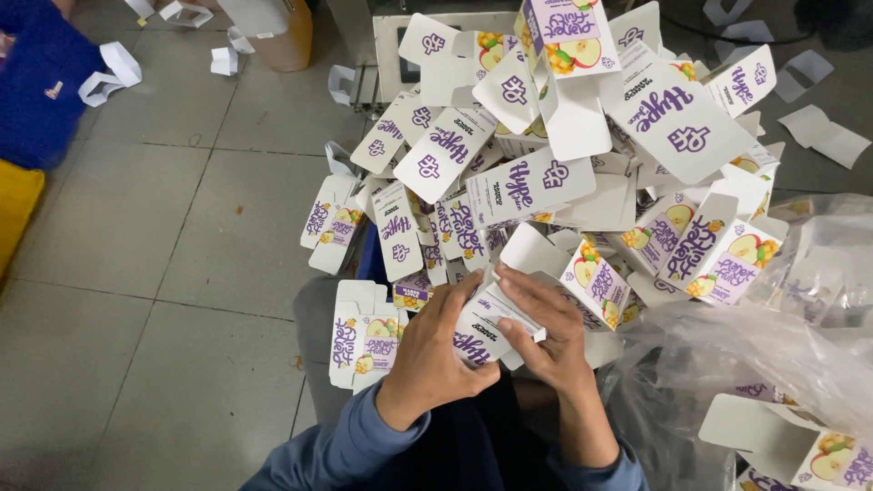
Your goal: Folding flat-packed juice boxes into their 3D shape and placing them into a collection bag.
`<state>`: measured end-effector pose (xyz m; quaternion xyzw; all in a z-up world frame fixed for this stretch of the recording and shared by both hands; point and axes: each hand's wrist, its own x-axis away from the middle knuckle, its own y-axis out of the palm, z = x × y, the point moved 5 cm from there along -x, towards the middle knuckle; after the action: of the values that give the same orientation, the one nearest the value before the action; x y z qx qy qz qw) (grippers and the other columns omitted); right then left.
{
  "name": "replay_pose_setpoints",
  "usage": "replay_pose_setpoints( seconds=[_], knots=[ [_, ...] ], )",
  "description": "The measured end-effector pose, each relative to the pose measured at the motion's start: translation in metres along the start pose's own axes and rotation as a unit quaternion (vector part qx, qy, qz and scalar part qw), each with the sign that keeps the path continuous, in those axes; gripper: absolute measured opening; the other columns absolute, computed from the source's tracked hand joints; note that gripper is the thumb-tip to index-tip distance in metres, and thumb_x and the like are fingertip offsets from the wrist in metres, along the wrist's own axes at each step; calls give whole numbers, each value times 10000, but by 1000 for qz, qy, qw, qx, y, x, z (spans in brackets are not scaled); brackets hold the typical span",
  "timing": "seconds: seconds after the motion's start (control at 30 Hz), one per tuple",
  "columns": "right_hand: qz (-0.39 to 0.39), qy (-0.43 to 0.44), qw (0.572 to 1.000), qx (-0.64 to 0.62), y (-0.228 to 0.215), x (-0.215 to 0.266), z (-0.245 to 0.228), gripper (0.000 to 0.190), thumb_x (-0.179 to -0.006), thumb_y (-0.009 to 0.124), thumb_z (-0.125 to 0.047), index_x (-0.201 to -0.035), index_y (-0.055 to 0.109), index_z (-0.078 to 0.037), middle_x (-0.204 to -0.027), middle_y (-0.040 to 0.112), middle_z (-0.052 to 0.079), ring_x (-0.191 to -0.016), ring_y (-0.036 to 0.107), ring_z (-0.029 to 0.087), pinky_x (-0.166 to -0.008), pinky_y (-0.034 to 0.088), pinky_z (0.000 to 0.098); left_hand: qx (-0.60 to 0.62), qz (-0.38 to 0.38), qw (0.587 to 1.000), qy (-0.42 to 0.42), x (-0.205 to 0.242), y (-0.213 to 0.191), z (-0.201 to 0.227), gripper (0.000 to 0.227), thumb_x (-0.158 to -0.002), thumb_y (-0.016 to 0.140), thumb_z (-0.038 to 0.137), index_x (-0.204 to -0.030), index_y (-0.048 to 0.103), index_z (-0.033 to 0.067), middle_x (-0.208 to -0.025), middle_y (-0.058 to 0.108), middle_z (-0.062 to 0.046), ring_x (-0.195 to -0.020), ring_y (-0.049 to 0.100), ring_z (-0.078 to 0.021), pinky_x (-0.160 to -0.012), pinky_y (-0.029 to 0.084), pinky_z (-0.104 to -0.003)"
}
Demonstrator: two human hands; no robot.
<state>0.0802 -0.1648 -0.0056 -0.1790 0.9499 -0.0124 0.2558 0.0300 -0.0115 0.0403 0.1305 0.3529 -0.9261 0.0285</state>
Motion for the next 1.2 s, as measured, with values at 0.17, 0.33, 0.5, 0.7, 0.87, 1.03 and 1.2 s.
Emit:
replay_pose_setpoints(
  seconds=[0.17, 0.33, 0.5, 0.7, 0.87, 1.03, 1.2],
  knots=[
    [-15, -17, 999, 47, 1, 0, 3, 489, -813, 724, -16, -1299, 668, -41, -1404, 652, 190, -1178, 712, 267, -978, 587, 342, 7, -3, 1000, -4, 1, -2, -3, 917, -596, 741, 215, -1443, 436, 45, -1098, 628, -163, -836, 681, -326, -702, 566, -402],
    [-24, -26, 998, 59, 4, 3, 10, 440, -829, 720, -40, -1267, 694, -54, -1434, 627, 181, -1161, 709, 258, -963, 583, 338, 13, -3, 1000, -11, 2, -2, -6, 929, -589, 732, 205, -1451, 420, 56, -1110, 622, -167, -806, 689, -324, -662, 574, -400],
    [-36, -24, 996, 80, 11, 0, 3, 421, -833, 693, -38, -1254, 701, -34, -1428, 625, 192, -1263, 671, 314, -1066, 541, 386, 18, -3, 1000, -18, 2, -4, -11, 928, -595, 729, 207, -1454, 408, 67, -1106, 607, -184, -795, 676, -352, -647, 569, -431],
    [-31, -37, 998, 35, 4, -1, 10, 427, -878, 717, -147, -1289, 688, -33, -1377, 616, 296, -1251, 624, 443, -956, 534, 531, 173, -76, 981, -49, 12, -29, -33, 1225, -566, 833, 529, -1570, 345, 23, -1310, 521, -403, -1132, 593, -625, -859, 502, -710],
    [116, -99, 988, 10, -52, 15, 14, 991, -617, 828, -125, -1462, 353, 80, -1381, 417, 443, -1344, 459, 525, -956, 537, 512, -115, 137, 966, -185, 56, -59, -167, 870, -846, 761, 405, -1472, 416, -90, -1212, 549, -370, -1085, 589, -592, -909, 492, -656],
    [162, -24, 980, -111, -94, 55, 53, 1096, -513, 818, -324, -1429, 348, 52, -1067, 596, 326, -990, 706, 369, -783, 570, 343, -156, 48, 928, -334, 115, -20, -268, 1033, -723, 814, 621, -1376, 463, -99, -1176, 533, -305, -1093, 595, -542, -912, 493, -649],
    [134, -9, 991, -26, -122, 65, 6, 1028, -484, 819, -383, -1313, 479, 121, -1064, 635, 322, -782, 669, 193, -636, 510, 207, 1, 74, 902, -426, 122, -30, -280, 945, -636, 957, 394, -1375, 501, 22, -1103, 693, -271, -1053, 688, -495, -863, 564, -546]
  ],
)
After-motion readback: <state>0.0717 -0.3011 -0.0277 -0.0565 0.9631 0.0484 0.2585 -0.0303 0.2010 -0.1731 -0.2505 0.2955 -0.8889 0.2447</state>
